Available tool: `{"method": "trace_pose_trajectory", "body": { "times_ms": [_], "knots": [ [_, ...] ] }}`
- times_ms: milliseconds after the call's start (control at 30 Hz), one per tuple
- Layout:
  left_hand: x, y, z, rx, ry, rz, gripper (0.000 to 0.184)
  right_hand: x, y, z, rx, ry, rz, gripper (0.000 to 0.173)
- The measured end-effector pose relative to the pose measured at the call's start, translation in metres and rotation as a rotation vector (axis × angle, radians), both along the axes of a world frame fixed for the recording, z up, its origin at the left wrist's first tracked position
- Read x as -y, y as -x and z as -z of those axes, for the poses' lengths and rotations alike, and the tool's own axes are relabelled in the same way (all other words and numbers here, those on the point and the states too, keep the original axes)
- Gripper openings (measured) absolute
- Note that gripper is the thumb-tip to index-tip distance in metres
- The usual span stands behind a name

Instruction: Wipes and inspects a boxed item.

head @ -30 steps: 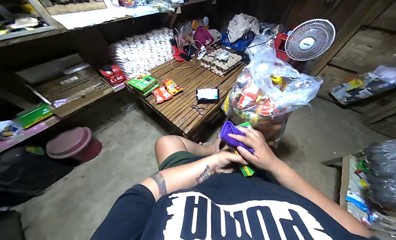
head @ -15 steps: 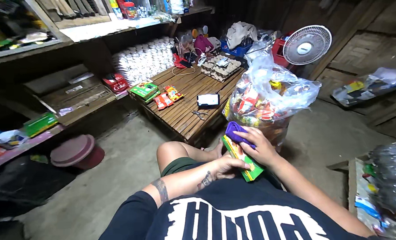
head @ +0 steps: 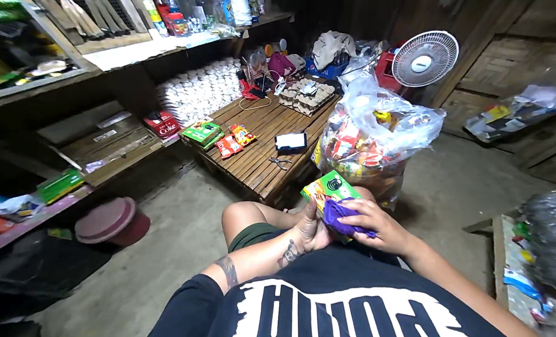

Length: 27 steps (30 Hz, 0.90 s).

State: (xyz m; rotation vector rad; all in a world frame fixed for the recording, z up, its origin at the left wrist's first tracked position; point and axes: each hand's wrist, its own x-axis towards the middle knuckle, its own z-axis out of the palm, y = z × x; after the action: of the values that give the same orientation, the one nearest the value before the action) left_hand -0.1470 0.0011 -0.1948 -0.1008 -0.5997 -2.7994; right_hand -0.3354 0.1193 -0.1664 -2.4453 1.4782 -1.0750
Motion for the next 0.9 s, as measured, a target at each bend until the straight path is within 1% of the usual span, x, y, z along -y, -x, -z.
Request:
{"method": "trace_pose_trajectory", "body": {
  "times_ms": [33,167,233,367,500,533,600,733,833,900],
  "knots": [
    [0.0,0.001,-0.001,0.009,-0.009,-0.003,0.079,-0.003,0.003,0.001,-0.002,0.005,0.003,0.03],
    [0.0,0.004,-0.004,0.016,-0.026,-0.046,0.061,-0.013,0.016,0.005,-0.048,0.012,0.023,0.03],
    [0.0,0.004,-0.006,0.041,-0.057,-0.065,0.055,-0.015,0.022,0.006,-0.066,0.013,0.034,0.03],
    [-0.001,0.004,-0.01,0.081,-0.06,-0.065,0.057,-0.014,0.017,0.0,-0.091,0.004,-0.002,0.03],
    [-0.003,0.005,-0.014,0.149,-0.031,-0.077,0.072,-0.002,-0.006,-0.012,-0.128,0.014,-0.03,0.031],
    [-0.003,0.005,-0.013,0.15,-0.034,-0.084,0.073,0.001,-0.011,-0.013,-0.136,0.024,-0.024,0.03],
    [-0.002,0.005,-0.013,0.142,-0.056,-0.1,0.069,0.004,-0.014,-0.01,-0.149,0.031,-0.021,0.027],
    [-0.002,0.001,-0.015,0.173,-0.129,-0.112,0.06,0.001,-0.005,-0.001,-0.125,0.068,-0.05,0.028],
    [-0.002,0.003,-0.015,0.136,-0.191,-0.151,0.05,-0.005,0.004,0.005,-0.082,0.095,-0.03,0.029],
    [0.0,0.003,-0.013,0.13,-0.184,-0.146,0.051,-0.009,0.013,0.006,-0.08,0.097,0.021,0.028]
  ]
}}
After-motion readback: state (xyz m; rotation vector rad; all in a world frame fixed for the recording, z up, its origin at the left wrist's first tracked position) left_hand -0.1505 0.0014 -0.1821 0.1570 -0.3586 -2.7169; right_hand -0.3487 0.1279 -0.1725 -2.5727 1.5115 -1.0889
